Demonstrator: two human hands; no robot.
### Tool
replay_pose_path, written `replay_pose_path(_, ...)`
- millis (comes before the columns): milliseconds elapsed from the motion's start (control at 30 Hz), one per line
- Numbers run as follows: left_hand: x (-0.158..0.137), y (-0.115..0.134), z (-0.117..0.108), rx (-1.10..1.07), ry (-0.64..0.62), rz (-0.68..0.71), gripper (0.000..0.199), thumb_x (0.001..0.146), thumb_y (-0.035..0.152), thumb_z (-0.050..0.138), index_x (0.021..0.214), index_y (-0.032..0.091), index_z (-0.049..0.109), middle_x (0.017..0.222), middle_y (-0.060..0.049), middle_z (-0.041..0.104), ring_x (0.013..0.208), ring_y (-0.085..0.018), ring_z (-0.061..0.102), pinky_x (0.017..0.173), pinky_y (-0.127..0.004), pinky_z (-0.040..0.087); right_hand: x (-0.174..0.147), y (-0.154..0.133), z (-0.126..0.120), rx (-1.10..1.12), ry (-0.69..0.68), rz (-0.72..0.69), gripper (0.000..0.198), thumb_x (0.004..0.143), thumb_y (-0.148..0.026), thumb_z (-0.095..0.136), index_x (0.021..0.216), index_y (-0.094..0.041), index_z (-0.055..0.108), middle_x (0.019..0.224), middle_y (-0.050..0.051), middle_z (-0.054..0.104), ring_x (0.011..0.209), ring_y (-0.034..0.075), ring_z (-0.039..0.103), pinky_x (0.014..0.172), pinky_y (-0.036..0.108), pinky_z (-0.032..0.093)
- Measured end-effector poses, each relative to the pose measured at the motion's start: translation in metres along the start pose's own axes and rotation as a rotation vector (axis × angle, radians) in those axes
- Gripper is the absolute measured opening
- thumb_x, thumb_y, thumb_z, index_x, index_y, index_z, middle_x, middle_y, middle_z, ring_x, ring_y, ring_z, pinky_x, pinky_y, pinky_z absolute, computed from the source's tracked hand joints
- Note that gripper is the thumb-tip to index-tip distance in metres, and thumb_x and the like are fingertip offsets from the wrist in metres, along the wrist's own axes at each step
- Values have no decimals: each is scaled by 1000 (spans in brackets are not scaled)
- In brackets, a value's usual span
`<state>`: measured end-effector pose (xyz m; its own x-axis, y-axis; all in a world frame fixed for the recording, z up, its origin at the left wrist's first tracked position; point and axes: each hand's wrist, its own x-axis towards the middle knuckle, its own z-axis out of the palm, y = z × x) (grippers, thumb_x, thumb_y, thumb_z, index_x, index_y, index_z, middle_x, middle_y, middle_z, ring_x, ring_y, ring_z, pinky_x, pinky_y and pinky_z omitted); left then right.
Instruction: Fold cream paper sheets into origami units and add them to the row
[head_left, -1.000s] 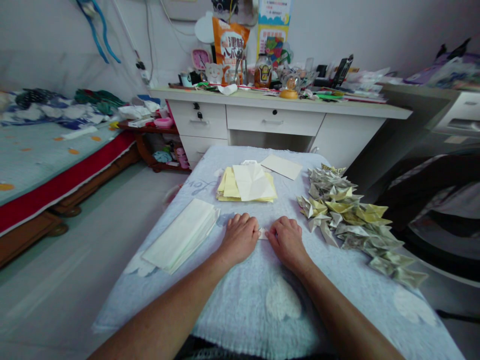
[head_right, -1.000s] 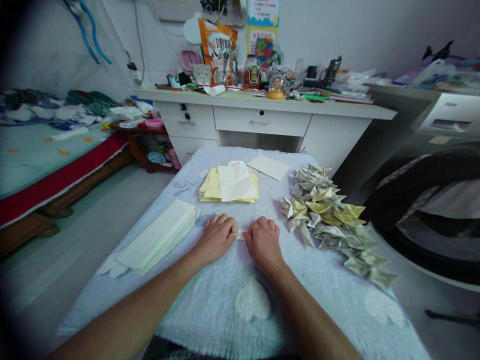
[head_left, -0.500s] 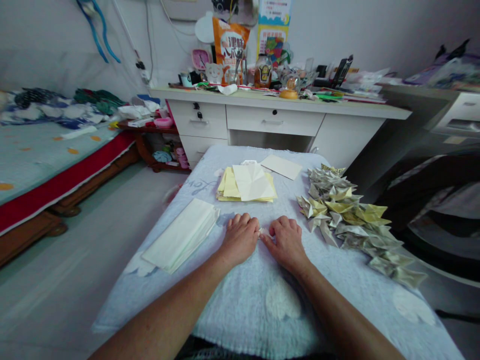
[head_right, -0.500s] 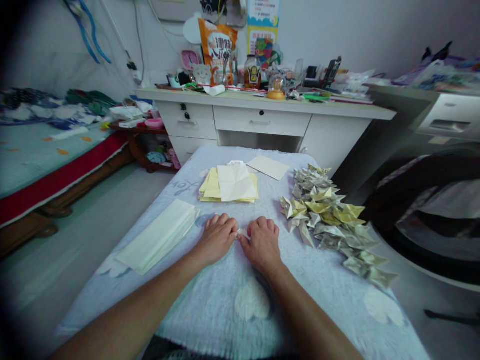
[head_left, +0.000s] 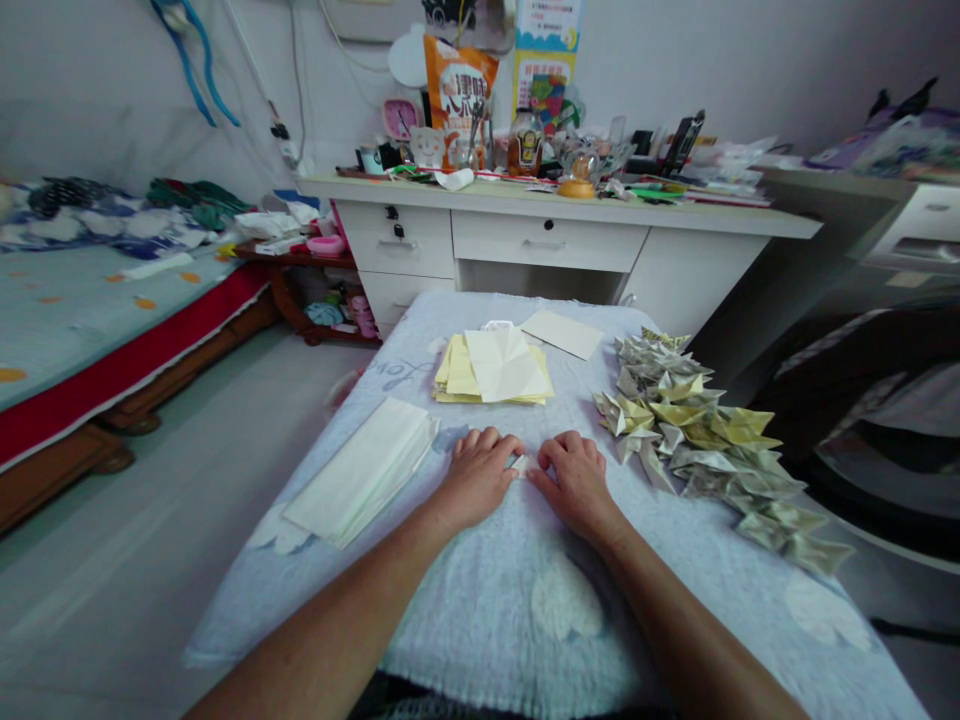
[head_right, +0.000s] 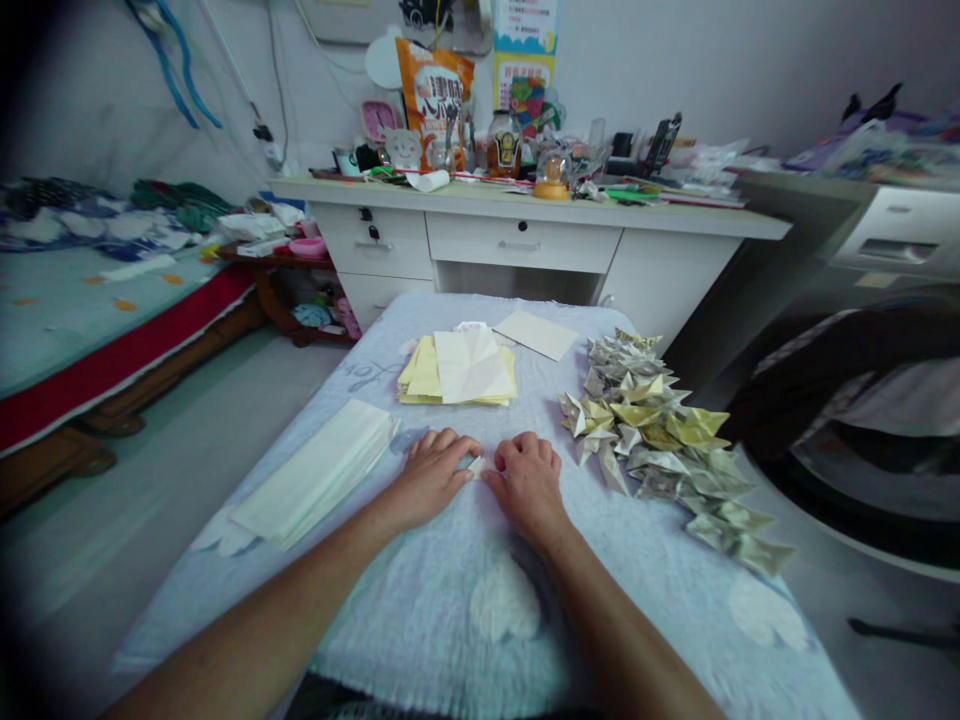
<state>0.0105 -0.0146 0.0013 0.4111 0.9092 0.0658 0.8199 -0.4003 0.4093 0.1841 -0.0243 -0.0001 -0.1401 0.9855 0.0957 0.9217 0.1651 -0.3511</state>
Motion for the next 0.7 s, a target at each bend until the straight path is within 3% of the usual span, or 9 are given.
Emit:
replay_pose_path(267,0,0,1,-17,11,-10,23,85,26,56,108,29,54,108,-2,52,103,-23,44,87,-37,34,0,1,-5,62,-41,26,7,82,-27,64,88,-25,62,103,5,53,96,23,45,81,37,33)
replay_pose_path(700,0,-2,4,-18,26,-9,21,85,27,56,106,28,56,108,-2,54,104,-23,45,87,-36,35,0,5,-5,72,-51,-3,7,84,-24,58,89,-25,63,104,5,54,99,23,44,83,36,32)
